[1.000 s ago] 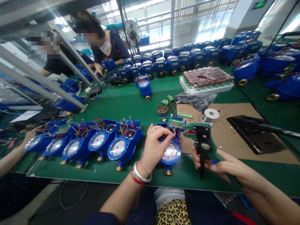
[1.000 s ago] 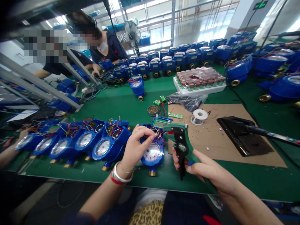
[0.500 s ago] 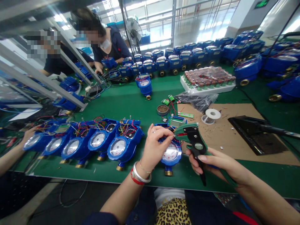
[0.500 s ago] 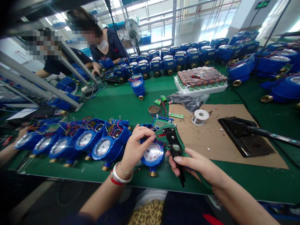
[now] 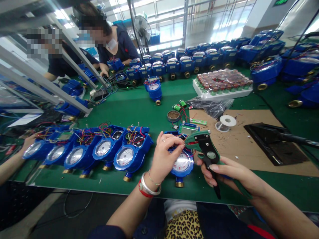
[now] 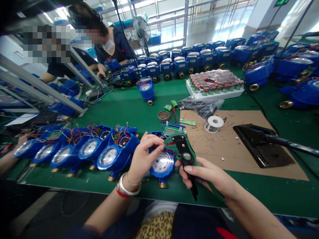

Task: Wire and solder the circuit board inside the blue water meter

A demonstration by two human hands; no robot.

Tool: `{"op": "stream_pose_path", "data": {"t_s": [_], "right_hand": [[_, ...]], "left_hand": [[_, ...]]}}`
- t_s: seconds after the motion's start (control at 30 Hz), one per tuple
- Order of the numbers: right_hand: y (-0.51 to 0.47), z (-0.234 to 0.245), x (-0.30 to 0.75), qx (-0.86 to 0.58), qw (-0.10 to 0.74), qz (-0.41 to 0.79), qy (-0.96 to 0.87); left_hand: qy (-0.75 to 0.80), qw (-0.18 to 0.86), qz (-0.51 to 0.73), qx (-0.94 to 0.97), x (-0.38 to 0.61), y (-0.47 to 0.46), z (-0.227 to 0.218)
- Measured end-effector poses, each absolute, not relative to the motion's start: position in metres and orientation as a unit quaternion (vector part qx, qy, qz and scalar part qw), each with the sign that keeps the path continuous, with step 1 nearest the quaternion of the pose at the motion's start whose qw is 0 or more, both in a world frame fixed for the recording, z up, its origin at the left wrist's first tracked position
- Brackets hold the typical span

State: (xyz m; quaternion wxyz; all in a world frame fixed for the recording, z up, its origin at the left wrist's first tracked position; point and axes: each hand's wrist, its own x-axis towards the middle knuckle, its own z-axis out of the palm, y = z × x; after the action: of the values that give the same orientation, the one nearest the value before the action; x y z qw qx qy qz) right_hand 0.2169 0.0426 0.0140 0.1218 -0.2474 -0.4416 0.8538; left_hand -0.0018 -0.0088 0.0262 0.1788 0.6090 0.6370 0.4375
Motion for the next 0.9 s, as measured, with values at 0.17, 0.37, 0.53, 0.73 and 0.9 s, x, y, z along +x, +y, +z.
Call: {"op": "stream_pose_path", "data": {"t_s": [0.17, 0.37, 0.53, 0.73, 0.9], "right_hand": [[0.042, 0.014, 0.216, -0.262, 0.12, 0.851, -0.439], [0.041, 0.013, 0.215, -0.256, 0.122, 0.852, -0.439], [0.038, 0.013, 0.21, -0.259, 0.136, 0.838, -0.461], [0.033, 0.005, 0.209, -0.262, 0.139, 0.81, -0.505], [0.031, 0.003, 0.206, -0.248, 0.169, 0.842, -0.447]], "left_hand": [[0.642, 0.177, 0.433, 0.608, -0.002, -0.008, 0.026], [0.644, 0.174, 0.435, 0.605, -0.001, -0.009, 0.026], [0.645, 0.175, 0.434, 0.604, -0.001, -0.009, 0.026], [0.645, 0.177, 0.435, 0.602, -0.001, -0.009, 0.028], [0.644, 0.176, 0.434, 0.605, 0.0, -0.009, 0.027]]}}
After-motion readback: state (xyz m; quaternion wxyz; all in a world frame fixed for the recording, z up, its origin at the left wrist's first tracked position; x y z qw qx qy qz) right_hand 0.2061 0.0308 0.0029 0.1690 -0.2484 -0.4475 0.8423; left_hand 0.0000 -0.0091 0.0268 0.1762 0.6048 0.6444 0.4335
